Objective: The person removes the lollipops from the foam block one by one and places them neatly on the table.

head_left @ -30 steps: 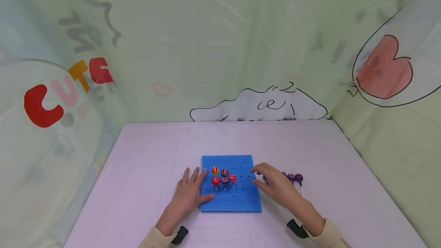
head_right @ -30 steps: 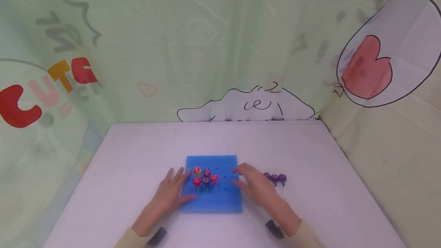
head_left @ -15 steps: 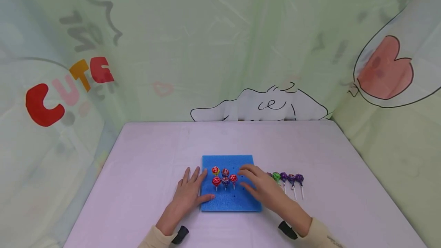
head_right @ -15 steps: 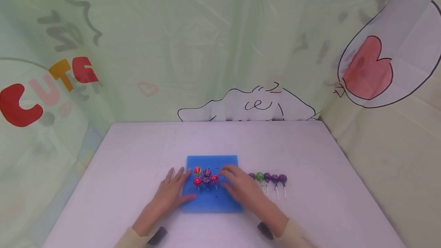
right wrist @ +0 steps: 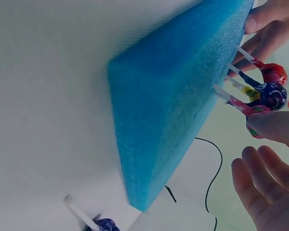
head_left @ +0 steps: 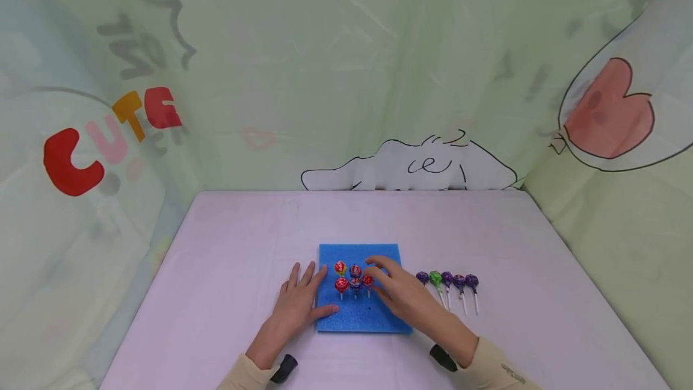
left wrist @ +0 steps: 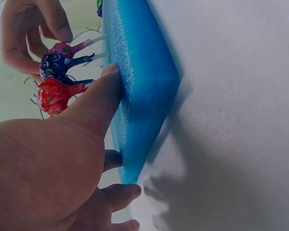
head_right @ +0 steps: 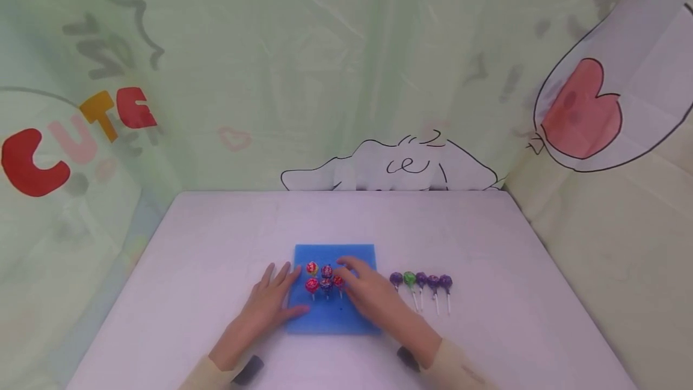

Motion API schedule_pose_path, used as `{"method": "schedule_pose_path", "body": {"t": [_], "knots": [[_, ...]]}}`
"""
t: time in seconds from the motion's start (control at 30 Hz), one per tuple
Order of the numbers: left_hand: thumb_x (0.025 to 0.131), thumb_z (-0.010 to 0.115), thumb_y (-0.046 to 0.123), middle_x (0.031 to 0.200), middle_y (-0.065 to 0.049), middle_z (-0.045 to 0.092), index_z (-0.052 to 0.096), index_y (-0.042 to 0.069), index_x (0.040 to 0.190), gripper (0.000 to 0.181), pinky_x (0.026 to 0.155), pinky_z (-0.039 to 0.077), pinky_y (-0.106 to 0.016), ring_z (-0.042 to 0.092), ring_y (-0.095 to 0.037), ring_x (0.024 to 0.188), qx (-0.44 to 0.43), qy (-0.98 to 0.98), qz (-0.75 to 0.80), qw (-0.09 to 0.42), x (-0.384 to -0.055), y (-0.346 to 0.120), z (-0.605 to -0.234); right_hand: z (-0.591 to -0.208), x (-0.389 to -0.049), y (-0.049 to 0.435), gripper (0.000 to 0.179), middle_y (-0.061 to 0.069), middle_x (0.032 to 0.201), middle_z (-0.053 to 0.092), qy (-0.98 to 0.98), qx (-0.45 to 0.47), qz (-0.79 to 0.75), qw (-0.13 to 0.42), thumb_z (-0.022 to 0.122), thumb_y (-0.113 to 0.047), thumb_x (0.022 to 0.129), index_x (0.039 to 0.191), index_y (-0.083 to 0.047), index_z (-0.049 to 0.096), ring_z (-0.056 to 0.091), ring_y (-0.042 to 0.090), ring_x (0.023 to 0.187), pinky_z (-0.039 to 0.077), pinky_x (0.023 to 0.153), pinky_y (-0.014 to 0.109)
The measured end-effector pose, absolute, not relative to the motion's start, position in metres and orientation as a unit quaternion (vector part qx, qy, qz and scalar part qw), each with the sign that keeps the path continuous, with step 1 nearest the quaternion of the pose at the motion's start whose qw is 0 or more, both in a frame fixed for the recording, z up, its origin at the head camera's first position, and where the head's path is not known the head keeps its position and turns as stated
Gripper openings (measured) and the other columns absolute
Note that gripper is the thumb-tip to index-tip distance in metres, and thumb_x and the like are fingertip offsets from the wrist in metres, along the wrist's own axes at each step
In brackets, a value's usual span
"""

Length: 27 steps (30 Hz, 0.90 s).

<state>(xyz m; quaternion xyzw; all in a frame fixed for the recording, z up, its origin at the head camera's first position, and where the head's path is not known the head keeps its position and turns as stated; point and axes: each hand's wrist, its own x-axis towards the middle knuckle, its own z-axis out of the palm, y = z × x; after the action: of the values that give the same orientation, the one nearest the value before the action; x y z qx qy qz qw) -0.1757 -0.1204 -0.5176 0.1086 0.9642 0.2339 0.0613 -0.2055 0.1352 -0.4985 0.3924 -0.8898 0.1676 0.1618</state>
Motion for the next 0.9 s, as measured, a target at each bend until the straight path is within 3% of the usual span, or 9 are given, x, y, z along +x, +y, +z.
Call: {"method": "schedule_pose_path", "body": {"t": [0.9], "knots": [[0.085,0.073,0.054,0.161,-0.022,0.033,0.041,0.01,0.154,0.088,0.114,0.027,-0.07,0.017,-0.053,0.15,0.104,0.963,0.237,0.07,-0.1773,-0.1206,-0.5191,-0.5027,-0.2075,0.1331,0.042,0.006,0.126,0.064,-0.888,0.387,0.156,0.194,0.084,-0.005,0.079,0.115,-0.016,0.064,0.069,0.023,0.107,0.06,0.082,0.033]]}}
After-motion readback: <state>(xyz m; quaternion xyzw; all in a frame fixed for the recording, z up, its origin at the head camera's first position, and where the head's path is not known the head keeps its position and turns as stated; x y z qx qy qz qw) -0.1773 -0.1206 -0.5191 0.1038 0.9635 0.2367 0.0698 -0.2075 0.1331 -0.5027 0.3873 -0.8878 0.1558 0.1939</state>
